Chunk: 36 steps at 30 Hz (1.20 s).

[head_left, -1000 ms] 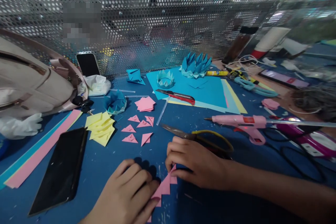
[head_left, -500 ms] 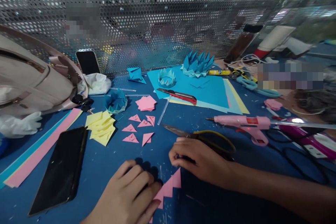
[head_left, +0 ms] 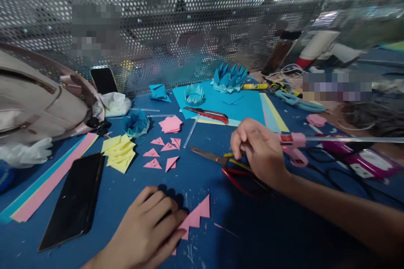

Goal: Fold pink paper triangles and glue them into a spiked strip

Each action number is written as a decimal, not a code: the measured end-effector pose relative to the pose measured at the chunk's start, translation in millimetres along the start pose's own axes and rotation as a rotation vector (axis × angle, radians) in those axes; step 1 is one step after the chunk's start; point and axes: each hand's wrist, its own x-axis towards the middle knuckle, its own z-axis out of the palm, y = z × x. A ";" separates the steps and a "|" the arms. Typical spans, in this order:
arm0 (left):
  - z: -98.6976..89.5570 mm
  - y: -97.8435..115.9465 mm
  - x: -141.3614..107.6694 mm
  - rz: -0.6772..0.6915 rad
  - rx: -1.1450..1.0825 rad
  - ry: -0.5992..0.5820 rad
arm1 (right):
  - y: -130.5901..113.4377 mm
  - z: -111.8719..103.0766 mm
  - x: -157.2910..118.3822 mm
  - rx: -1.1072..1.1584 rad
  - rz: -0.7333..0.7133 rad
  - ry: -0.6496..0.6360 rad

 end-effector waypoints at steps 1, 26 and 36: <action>0.0 0.4 -0.1 -0.008 -0.014 0.002 | 0.3 -1.4 1.6 0.014 -0.029 -0.005; -16.9 42.6 2.4 -0.290 -0.057 -0.192 | -10.0 15.2 -16.1 -0.693 -0.480 -1.086; -33.9 13.4 2.3 -0.548 -0.756 -0.076 | -20.6 16.4 -14.3 -0.161 0.332 -0.833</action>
